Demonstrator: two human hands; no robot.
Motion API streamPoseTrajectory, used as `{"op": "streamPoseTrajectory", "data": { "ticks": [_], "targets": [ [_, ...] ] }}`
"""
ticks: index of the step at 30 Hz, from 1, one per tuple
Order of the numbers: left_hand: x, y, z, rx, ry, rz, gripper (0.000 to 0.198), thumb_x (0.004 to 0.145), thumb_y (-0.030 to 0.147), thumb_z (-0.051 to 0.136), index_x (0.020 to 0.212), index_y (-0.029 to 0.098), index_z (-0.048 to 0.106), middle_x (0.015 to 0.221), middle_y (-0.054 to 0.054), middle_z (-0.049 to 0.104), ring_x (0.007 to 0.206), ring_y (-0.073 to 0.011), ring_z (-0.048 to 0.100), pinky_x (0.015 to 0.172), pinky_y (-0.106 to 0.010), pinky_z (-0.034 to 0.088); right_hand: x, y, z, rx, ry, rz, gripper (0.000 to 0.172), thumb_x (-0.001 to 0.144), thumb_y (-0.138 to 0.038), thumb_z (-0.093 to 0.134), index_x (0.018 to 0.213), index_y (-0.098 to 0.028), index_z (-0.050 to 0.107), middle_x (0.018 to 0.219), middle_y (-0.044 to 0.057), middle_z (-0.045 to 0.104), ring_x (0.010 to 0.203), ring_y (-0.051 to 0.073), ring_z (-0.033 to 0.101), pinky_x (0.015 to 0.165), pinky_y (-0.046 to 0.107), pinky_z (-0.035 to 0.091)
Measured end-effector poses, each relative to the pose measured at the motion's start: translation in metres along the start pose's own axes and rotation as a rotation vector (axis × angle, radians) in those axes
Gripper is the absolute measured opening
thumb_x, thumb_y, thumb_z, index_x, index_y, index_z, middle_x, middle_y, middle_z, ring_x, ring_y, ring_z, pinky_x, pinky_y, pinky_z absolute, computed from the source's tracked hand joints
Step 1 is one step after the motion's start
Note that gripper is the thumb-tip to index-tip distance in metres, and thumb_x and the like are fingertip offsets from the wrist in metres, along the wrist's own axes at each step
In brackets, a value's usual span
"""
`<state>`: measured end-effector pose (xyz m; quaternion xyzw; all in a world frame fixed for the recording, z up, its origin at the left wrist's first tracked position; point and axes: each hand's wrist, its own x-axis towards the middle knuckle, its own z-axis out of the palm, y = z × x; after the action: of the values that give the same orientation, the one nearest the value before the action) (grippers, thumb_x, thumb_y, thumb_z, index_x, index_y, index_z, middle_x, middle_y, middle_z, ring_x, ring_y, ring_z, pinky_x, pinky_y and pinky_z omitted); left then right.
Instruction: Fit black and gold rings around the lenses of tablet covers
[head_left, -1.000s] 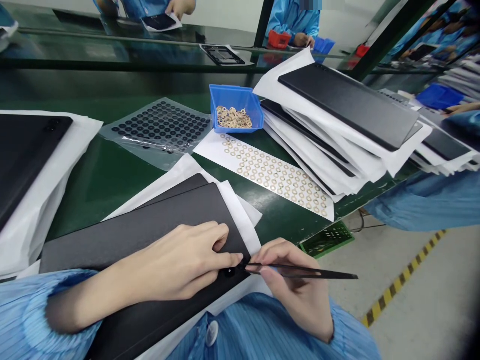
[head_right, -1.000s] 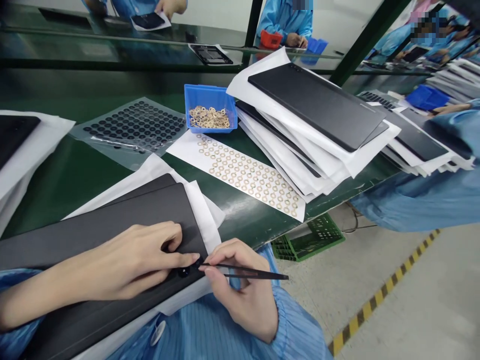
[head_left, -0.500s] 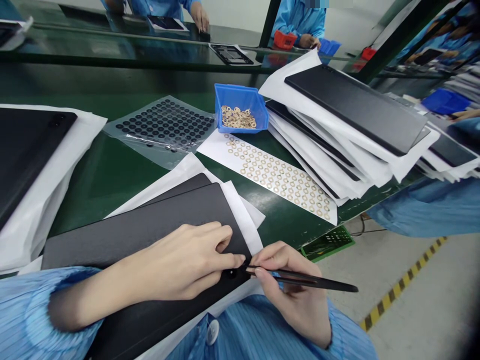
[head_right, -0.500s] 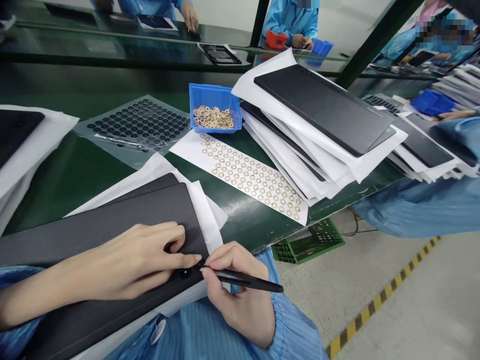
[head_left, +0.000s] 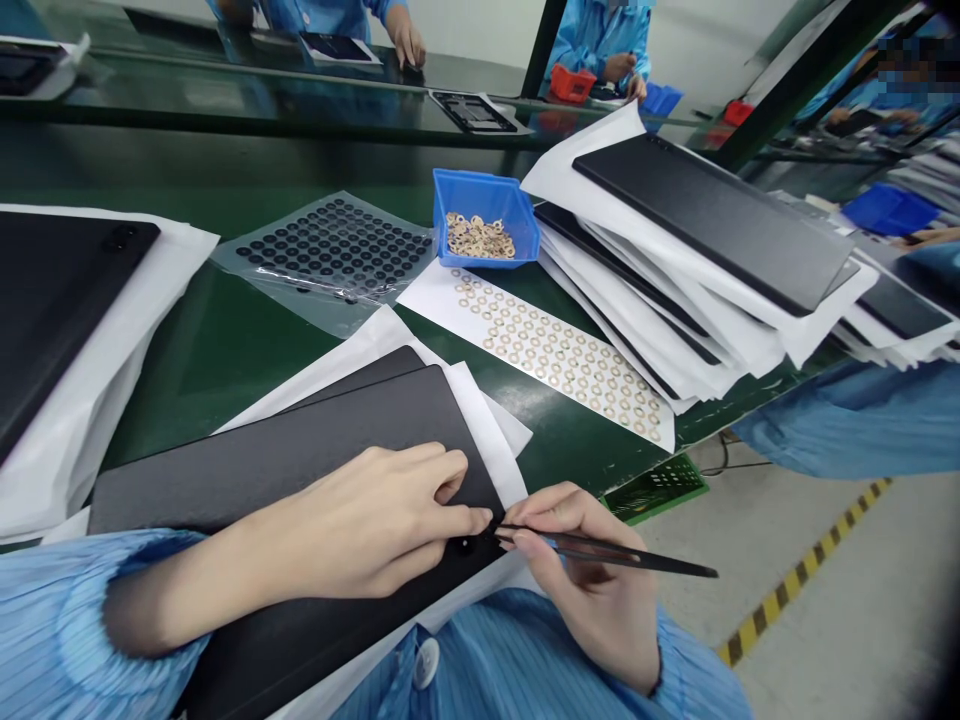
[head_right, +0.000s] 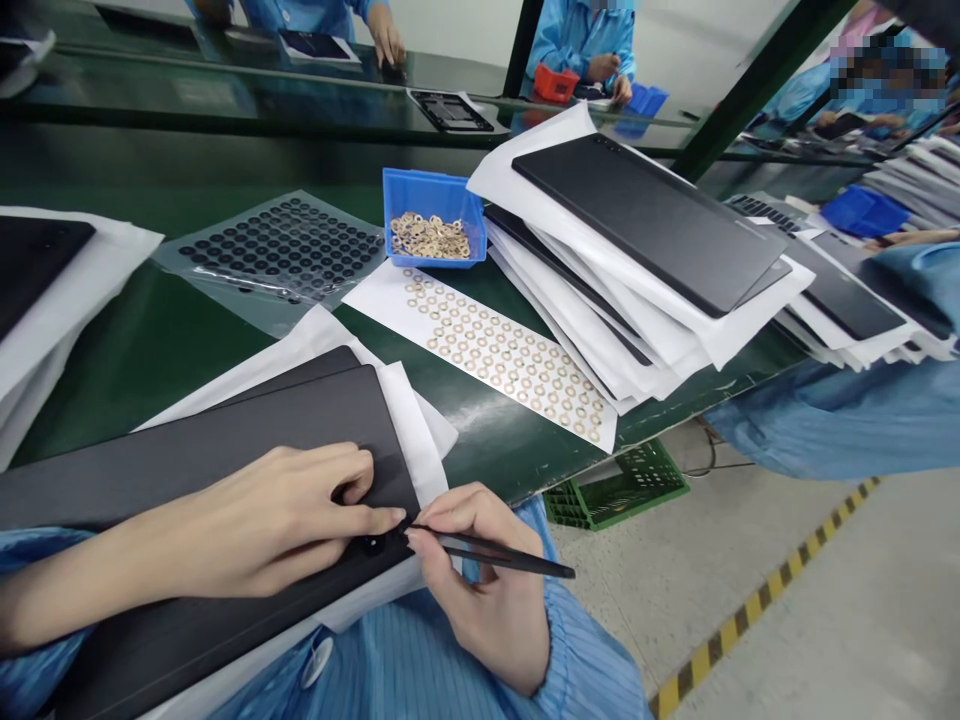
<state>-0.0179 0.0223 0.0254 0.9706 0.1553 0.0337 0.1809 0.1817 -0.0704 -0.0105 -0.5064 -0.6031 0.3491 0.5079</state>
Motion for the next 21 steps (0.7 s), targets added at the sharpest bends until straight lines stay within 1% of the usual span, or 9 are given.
{"op": "streamPoseTrajectory", "data": {
  "ticks": [3, 9, 16, 21],
  "targets": [
    [-0.0003, -0.0008, 0.0007, -0.009, -0.003, 0.000, 0.033, 0.087, 0.014, 0.042, 0.115, 0.026, 0.054, 0.079, -0.001, 0.041, 0.070, -0.0160, 0.042, 0.050, -0.028, 0.025, 0.0002, 0.0002, -0.0009, 0.057, -0.011, -0.001, 0.015, 0.081, -0.008, 0.060, 0.082, -0.022, 0.056, 0.079, 0.000, 0.062, 0.071, 0.014, 0.064, 0.062, 0.028, 0.053],
    [-0.0006, -0.0013, 0.0019, -0.009, -0.009, 0.003, 0.032, 0.087, 0.014, 0.042, 0.115, 0.026, 0.054, 0.079, -0.001, 0.041, 0.070, -0.0163, 0.042, 0.050, -0.028, 0.026, -0.0023, -0.0028, -0.0038, -0.010, -0.052, -0.020, 0.018, 0.078, -0.005, 0.062, 0.084, -0.021, 0.057, 0.080, 0.001, 0.062, 0.073, 0.015, 0.063, 0.064, 0.028, 0.053],
    [-0.0006, -0.0015, 0.0012, -0.012, -0.009, -0.001, 0.032, 0.088, 0.015, 0.041, 0.116, 0.026, 0.053, 0.079, -0.001, 0.041, 0.070, -0.0163, 0.042, 0.051, -0.028, 0.027, -0.0054, -0.0012, -0.0026, -0.001, -0.033, -0.001, 0.019, 0.079, -0.005, 0.062, 0.085, -0.022, 0.058, 0.082, 0.001, 0.063, 0.075, 0.015, 0.063, 0.065, 0.028, 0.052],
    [-0.0004, -0.0024, 0.0017, -0.013, -0.012, -0.004, 0.033, 0.088, 0.015, 0.041, 0.116, 0.027, 0.053, 0.080, -0.001, 0.041, 0.070, -0.0162, 0.042, 0.051, -0.027, 0.027, -0.0043, 0.0001, -0.0035, 0.046, -0.036, -0.008, 0.018, 0.080, -0.005, 0.060, 0.086, -0.021, 0.057, 0.081, 0.001, 0.062, 0.075, 0.015, 0.063, 0.066, 0.030, 0.052]
  ]
}}
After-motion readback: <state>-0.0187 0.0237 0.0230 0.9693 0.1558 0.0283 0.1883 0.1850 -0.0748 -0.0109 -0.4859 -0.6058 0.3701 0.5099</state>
